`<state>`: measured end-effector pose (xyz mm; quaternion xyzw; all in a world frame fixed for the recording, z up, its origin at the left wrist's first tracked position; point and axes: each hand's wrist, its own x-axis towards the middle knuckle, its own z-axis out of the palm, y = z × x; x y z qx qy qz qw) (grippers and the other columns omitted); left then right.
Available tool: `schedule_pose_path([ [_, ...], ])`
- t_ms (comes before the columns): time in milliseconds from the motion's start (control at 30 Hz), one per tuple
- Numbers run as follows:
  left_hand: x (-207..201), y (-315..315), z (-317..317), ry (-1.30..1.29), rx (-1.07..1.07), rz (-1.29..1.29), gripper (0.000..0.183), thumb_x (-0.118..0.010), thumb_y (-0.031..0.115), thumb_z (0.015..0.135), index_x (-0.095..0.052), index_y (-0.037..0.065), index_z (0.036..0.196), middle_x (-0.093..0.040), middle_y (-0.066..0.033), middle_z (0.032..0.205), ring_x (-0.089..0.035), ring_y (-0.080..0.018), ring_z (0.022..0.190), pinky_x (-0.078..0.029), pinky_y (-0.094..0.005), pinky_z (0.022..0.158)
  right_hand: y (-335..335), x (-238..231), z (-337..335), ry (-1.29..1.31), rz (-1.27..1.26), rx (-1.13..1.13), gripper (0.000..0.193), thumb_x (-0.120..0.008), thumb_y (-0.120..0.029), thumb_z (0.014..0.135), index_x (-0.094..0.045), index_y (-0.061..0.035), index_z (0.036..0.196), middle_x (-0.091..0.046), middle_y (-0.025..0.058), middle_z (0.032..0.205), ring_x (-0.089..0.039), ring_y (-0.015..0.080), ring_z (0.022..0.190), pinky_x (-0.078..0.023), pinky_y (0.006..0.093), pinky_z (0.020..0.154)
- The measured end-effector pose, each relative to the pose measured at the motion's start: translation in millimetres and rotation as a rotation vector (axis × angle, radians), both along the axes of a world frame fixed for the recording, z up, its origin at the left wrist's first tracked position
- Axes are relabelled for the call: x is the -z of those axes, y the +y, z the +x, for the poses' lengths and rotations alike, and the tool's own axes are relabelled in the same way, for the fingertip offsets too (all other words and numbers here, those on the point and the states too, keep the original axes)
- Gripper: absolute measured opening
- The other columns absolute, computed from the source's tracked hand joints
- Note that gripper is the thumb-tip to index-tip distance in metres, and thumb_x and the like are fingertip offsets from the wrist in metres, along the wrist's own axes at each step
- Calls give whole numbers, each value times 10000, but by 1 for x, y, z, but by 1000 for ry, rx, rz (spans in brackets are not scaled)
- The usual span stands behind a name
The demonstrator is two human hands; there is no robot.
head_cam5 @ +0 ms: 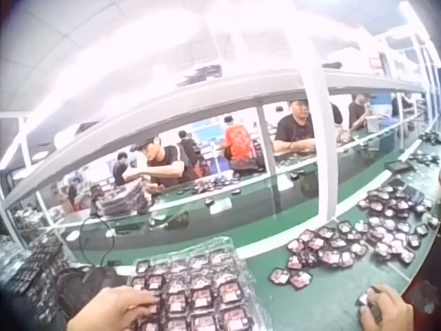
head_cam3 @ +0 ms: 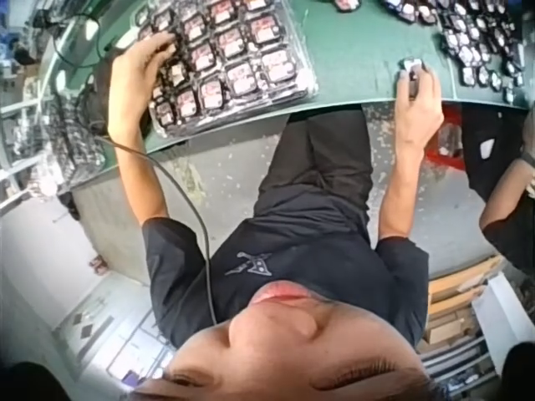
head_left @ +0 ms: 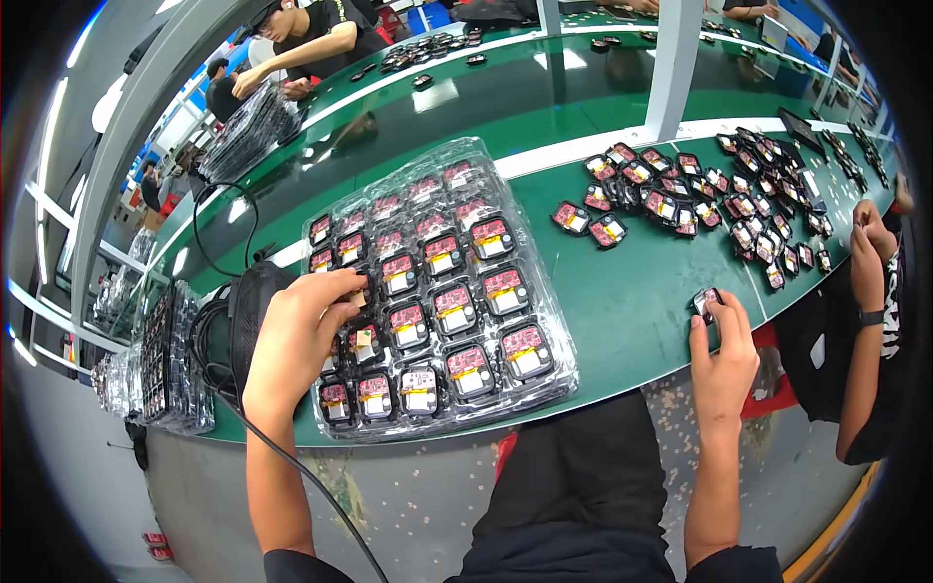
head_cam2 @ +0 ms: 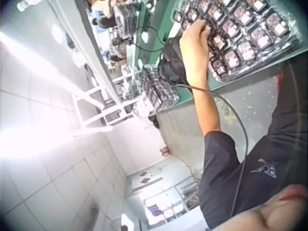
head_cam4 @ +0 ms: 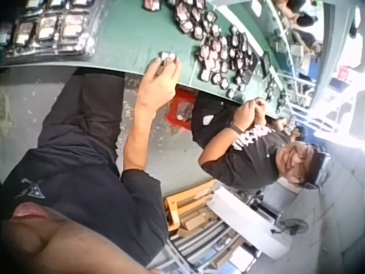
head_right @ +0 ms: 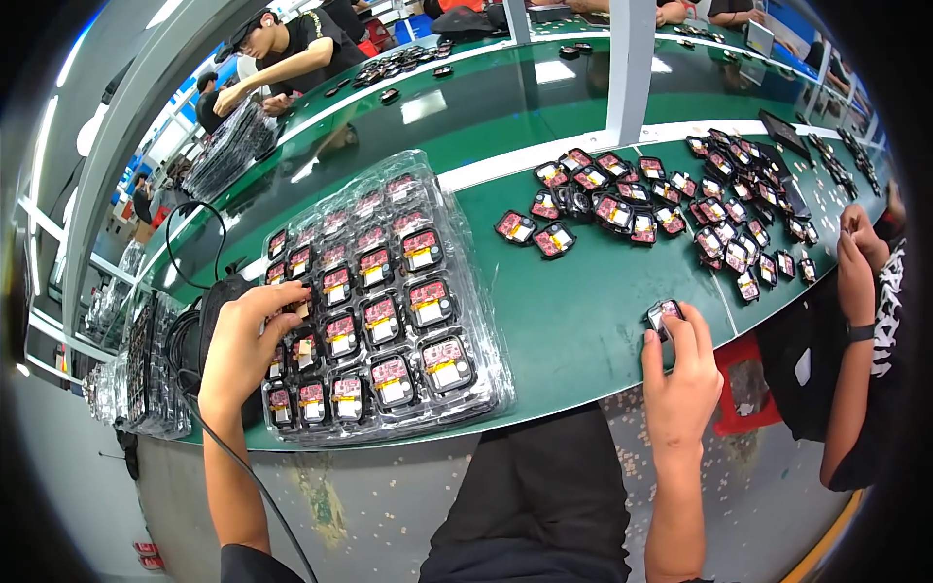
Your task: The person is assembling electronic components, specifically placing small parts into cases using a tool.
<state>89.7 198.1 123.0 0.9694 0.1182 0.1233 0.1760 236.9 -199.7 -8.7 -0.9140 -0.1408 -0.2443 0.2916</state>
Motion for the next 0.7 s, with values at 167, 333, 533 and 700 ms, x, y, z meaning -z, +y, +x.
schedule_pose_path([
  [167,11,-2,-4,-102,114,48,327,-702,-51,884,-716,-7,1208,-717,-207,1273,-662,-366,1254,-518,-408,1046,-12,-1,-1,-24,29,-63,279,-746,-63,898,-686,-10,1165,-706,174,1273,-749,340,979,-615,393,764],
  [333,23,-57,-26,-279,67,206,321,-618,-74,921,-697,-27,1228,-662,-220,1375,-609,-393,1326,-487,-466,1100,1,-20,-21,203,267,-220,431,-813,-69,840,-669,-11,1242,-729,153,1239,-741,247,1020,-632,335,738],
  [533,71,-158,-52,-292,569,-160,304,-694,166,1001,-675,-51,1213,-645,-286,1295,-680,-465,1169,-576,-512,987,1,-30,-54,183,329,-452,594,-899,-100,778,-626,10,1293,-732,173,1273,-734,164,769,-575,271,634],
  [700,113,-220,-55,-249,339,-1069,606,-752,167,980,-460,-64,1458,-581,-271,1381,-691,-363,1170,-595,-448,1003,-2,-33,-68,165,386,-668,657,-912,-72,750,-580,45,1305,-734,234,1262,-357,6,484,-335,177,469],
])
